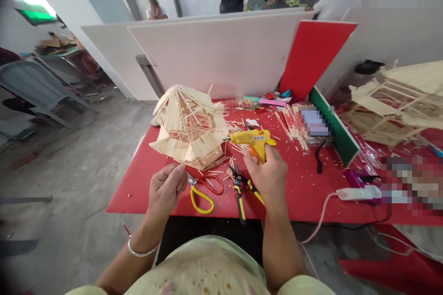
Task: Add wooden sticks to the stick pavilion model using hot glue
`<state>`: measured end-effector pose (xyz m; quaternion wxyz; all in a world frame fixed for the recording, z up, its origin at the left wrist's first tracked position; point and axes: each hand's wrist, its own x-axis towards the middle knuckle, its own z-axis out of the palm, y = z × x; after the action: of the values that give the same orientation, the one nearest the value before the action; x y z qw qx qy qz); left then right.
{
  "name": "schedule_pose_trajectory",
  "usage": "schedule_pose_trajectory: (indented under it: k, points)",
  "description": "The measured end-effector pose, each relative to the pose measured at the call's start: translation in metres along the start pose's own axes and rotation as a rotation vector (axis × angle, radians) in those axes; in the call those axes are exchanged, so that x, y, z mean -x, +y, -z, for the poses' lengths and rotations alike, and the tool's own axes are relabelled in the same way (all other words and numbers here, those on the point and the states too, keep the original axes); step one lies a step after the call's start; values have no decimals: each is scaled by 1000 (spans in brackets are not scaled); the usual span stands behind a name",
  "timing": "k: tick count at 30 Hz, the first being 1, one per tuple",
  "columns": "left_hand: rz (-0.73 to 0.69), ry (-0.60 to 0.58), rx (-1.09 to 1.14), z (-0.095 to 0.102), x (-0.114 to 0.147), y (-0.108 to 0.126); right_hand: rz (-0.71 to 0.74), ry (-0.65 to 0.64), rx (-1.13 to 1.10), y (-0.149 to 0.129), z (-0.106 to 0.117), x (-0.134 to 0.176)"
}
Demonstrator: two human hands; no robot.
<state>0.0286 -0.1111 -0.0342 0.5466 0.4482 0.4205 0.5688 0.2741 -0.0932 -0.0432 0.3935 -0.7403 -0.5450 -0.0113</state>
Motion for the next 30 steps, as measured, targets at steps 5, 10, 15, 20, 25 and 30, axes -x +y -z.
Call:
schedule_pose_trajectory:
  k: [5, 10, 15, 20, 25, 30]
  points:
    - [193, -226, -151, -27, 16, -44, -75, -45, 362, 93, 3, 26]
    - [254, -313, -193, -52, 21, -83, -226, -255, 537, 149, 0, 45]
    - [267, -353, -270, -62, 22, -103, -224, -243, 609, 153, 12, 50]
    - [255, -307, -306, -60, 19, -104, 4, -110, 416, 112, 15, 43]
    - [235, -268, -303, -54, 16, -102, 213, -469, 310, 60, -24, 19]
    - [224, -214, -276, -36, 15, -99, 272, -558, 352, 39, -62, -4]
